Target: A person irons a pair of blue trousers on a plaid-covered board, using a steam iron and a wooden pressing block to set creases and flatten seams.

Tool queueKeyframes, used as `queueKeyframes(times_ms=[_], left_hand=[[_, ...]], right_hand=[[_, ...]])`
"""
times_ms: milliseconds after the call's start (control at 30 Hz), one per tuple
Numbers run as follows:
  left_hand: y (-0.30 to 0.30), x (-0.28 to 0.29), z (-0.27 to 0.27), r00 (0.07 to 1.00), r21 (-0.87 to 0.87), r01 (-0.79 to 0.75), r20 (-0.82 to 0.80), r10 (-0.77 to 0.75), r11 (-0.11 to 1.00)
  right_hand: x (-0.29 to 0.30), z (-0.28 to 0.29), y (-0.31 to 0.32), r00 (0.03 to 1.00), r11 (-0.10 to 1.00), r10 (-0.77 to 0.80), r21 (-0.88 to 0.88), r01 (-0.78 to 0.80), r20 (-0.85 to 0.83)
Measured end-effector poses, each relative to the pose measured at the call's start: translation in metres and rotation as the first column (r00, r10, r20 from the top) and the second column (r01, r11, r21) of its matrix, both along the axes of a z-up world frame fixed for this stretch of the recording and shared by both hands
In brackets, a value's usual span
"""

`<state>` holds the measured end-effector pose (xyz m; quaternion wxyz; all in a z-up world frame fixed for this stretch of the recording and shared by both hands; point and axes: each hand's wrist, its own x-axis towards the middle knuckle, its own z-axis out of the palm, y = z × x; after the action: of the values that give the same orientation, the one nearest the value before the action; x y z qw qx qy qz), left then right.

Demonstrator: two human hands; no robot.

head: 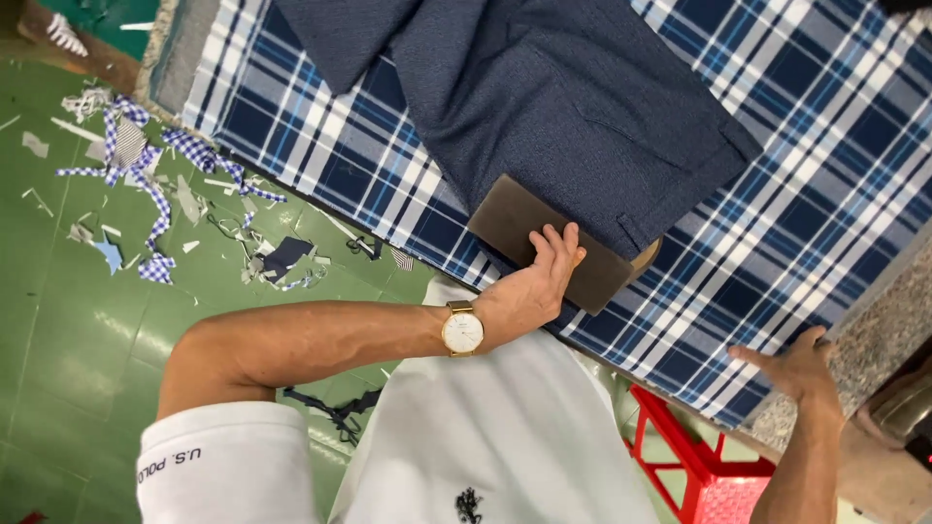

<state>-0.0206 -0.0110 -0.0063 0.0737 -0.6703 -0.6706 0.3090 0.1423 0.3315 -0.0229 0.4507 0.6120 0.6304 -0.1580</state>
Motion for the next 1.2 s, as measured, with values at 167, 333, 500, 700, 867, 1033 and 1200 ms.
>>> queueKeyframes(times_ms=[167,333,500,700,867,1033,1200], left_hand=[[-0.003,-0.005,0.002,0.998,0.029,0.056,0.006,-0.056,0.998],[-0.004,-0.010,0.002,0.995,0.018,0.099,0.002,-0.099,0.995],[-0.003,-0.015,0.004,0.992,0.033,0.124,-0.004,-0.124,0.992],[-0.004,-0.013,0.004,0.994,0.059,0.105,-0.010,-0.105,0.993],[-0.004,-0.012,0.003,0.995,0.072,0.095,-0.010,-0.095,0.993],[-0.005,-0.009,-0.002,0.997,0.081,0.081,-0.006,-0.081,0.993],[-0.005,-0.008,-0.003,0.998,0.099,0.062,-0.001,-0.062,0.993]], right_hand=[[0.001,0.003,-0.006,0.999,1.000,-0.023,0.013,0.023,-0.043],[0.013,-0.009,-0.005,0.994,0.994,0.026,0.106,-0.015,-0.102],[0.029,-0.034,0.012,0.996,0.992,0.046,0.124,-0.036,-0.080],[0.028,-0.033,0.013,0.997,0.994,0.030,0.104,-0.022,-0.075],[0.027,-0.030,0.011,0.997,0.994,-0.001,0.107,0.009,-0.075],[0.015,-0.013,-0.003,0.994,0.993,-0.015,0.119,0.027,-0.107],[0.018,-0.021,0.006,0.995,0.995,-0.004,0.102,0.014,-0.098]])
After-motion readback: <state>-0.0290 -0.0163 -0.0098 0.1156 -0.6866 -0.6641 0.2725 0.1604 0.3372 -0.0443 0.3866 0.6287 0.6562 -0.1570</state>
